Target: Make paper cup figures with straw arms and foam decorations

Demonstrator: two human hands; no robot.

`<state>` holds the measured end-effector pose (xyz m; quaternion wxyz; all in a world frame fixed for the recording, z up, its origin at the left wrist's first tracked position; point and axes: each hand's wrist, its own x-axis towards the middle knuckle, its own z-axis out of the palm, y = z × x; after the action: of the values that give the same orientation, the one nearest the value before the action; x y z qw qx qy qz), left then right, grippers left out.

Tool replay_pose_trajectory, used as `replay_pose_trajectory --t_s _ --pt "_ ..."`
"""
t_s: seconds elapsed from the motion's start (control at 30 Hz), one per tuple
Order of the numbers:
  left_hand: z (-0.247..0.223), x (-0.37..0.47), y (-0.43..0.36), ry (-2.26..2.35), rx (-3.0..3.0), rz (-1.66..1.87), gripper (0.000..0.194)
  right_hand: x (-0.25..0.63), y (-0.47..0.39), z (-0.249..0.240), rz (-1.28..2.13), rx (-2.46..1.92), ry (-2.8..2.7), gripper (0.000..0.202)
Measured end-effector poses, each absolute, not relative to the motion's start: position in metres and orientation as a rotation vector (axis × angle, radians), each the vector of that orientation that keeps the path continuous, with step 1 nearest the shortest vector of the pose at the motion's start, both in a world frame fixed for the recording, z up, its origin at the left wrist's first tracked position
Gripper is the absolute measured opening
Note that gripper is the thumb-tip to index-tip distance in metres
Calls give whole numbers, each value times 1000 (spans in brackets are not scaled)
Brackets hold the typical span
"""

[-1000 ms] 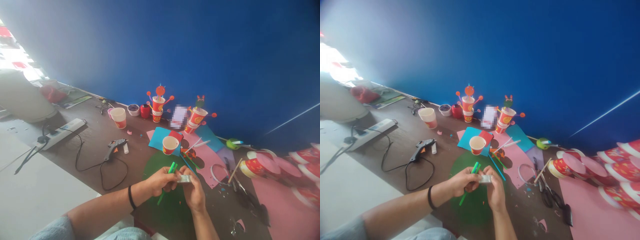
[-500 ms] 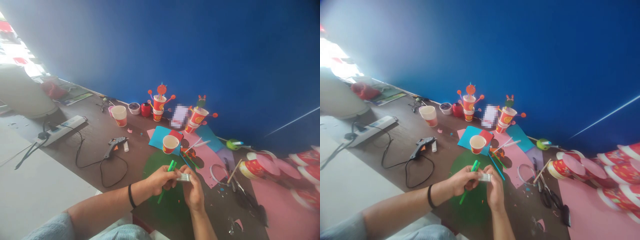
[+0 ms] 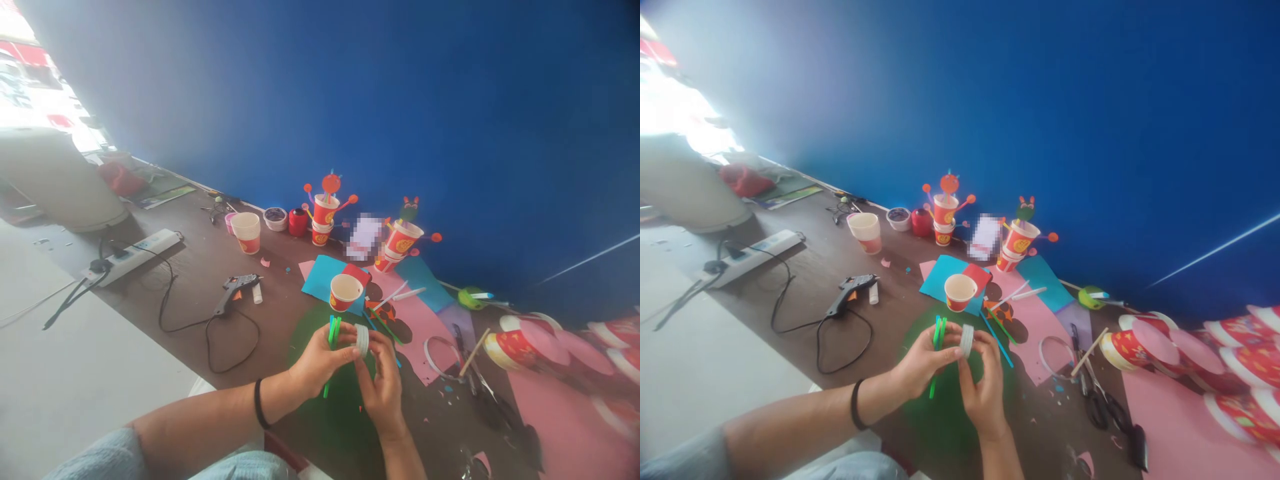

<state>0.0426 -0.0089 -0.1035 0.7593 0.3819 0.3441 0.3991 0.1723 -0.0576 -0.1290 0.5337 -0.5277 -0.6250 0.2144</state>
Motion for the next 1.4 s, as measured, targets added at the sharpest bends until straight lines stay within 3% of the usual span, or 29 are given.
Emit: replay_pose_trajectory --t_s 0.27,0.43,0.8,1.4 --pt "-104 38 -6 969 1282 945 20 171 -59 -139 308 -1328 -1394 34" --pt "-104 31 -5 1123 1670 865 15 175 -57 -139 159 -1351 -1508 22" --pt "-98 27 -4 1091 1911 734 14 175 -59 -140 160 -1444 -1537 6" --pt "-103 21 -1 1054 2085 659 20 175 -60 -140 210 -1541 -1478 12"
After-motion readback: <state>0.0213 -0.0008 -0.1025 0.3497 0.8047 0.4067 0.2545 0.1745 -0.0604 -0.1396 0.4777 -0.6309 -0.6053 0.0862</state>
